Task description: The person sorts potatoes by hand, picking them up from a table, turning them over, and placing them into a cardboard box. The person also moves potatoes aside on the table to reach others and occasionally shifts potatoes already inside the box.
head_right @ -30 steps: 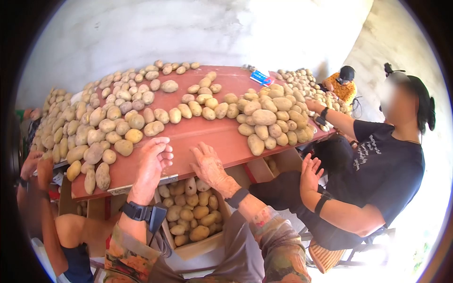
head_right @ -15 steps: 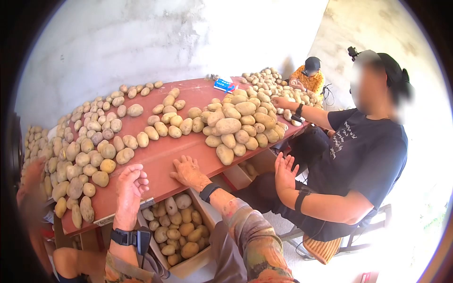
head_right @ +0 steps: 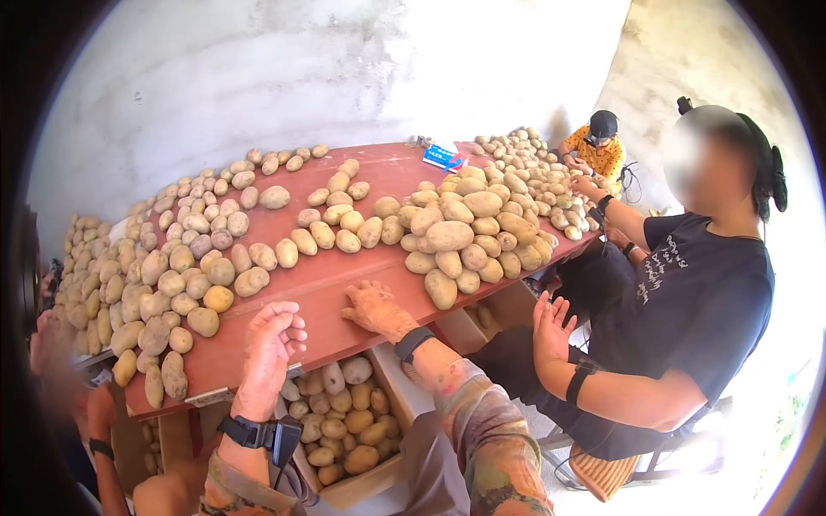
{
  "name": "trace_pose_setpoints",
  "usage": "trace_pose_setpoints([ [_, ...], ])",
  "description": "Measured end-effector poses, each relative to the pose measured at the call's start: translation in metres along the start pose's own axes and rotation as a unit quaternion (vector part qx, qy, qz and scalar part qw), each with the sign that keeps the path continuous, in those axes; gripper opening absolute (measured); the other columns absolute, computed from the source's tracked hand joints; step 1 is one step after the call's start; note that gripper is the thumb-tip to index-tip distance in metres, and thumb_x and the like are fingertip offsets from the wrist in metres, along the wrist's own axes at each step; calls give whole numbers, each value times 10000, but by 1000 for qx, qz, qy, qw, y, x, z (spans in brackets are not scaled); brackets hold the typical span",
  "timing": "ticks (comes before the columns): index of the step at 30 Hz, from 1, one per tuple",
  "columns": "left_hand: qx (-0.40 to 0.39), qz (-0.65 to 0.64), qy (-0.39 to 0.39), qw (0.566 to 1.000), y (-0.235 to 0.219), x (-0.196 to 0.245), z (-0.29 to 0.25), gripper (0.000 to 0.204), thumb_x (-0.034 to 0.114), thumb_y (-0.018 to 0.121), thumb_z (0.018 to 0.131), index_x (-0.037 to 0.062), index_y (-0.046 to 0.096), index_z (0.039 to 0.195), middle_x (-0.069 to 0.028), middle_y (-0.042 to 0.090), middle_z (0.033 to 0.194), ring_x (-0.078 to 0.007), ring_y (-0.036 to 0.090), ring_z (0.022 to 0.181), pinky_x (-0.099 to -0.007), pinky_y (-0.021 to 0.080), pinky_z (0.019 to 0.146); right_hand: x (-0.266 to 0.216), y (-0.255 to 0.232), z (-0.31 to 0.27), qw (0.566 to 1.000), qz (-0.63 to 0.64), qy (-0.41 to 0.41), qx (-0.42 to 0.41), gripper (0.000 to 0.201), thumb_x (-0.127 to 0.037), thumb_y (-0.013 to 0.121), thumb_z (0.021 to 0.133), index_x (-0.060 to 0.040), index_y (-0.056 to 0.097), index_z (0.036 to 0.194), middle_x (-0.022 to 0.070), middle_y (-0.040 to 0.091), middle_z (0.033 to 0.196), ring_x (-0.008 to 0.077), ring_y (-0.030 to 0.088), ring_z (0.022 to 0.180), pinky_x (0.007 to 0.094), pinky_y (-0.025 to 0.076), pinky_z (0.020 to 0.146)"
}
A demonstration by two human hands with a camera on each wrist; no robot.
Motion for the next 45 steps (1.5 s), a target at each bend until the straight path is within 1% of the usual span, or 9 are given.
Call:
trace_pose_setpoints([
  [5,-12,0,5,1000,0,-6,7,138,105,547,905,53,603,1021,-39,627,781,-116,609,635,-252,501,531,-2,-6,5,998,-44,-18,31,388,-330,628,821,-60,595,1097,176,570,1149,376,506,1112,482,416,948],
  [8,-10,2,-1,1000,2,-8,7,129,110,546,910,57,599,1015,-36,624,776,-112,608,636,-248,501,532,-7,-8,-1,997,-39,-35,61,386,-304,639,815,-55,591,1107,173,570,1148,378,508,1109,483,416,949],
  [11,-9,6,-11,1000,3,-9,6,124,114,539,916,59,595,1012,-35,623,781,-111,607,634,-244,498,530,-4,-8,2,997,-8,-29,69,327,-277,651,778,-49,629,1011,186,570,1145,371,498,1126,486,410,938],
  [14,-10,6,-16,1000,3,-10,6,126,114,535,918,59,594,1015,-35,622,783,-111,606,633,-241,496,531,2,-4,14,998,13,-32,57,371,-275,662,768,-42,610,1052,194,547,1172,382,476,1139,506,389,950],
  [17,-6,8,-15,1000,1,-6,5,129,111,534,917,59,595,1018,-36,621,783,-113,606,635,-242,495,533,0,-20,31,988,-73,-32,135,466,-287,689,776,-69,555,1165,211,530,1201,375,457,1184,503,344,1010],
  [23,8,10,-21,1000,-1,-3,3,130,101,539,915,52,607,1015,-41,630,783,-114,607,636,-247,499,540,6,-63,58,960,-131,5,248,551,-313,712,749,-81,524,1212,232,459,1301,373,401,1260,528,250,1075],
  [40,-1,11,-37,999,1,-4,3,121,110,553,909,63,620,998,-42,638,814,-118,615,664,-246,510,569,52,-53,114,966,-153,81,193,614,-402,736,721,-99,549,1221,268,374,1415,429,283,1346,559,167,1103],
  [41,0,11,-37,999,0,-4,3,121,108,553,909,62,620,998,-43,638,815,-118,615,666,-246,511,571,47,-56,110,952,-180,54,242,531,-398,746,705,-96,617,1122,251,460,1315,414,369,1267,534,231,1071],
  [45,-2,4,-42,999,3,-7,4,127,105,548,912,52,628,996,-48,640,809,-114,614,658,-239,514,579,35,-65,103,957,-157,15,243,418,-381,759,679,-105,677,983,175,520,1108,358,456,1078,483,352,955],
])
Point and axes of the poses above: each hand's wrist, its own z-axis towards the middle knuckle, its own y-axis out of the palm, x = y × z, the point moved 10 cm from there along z, towards the middle knuckle
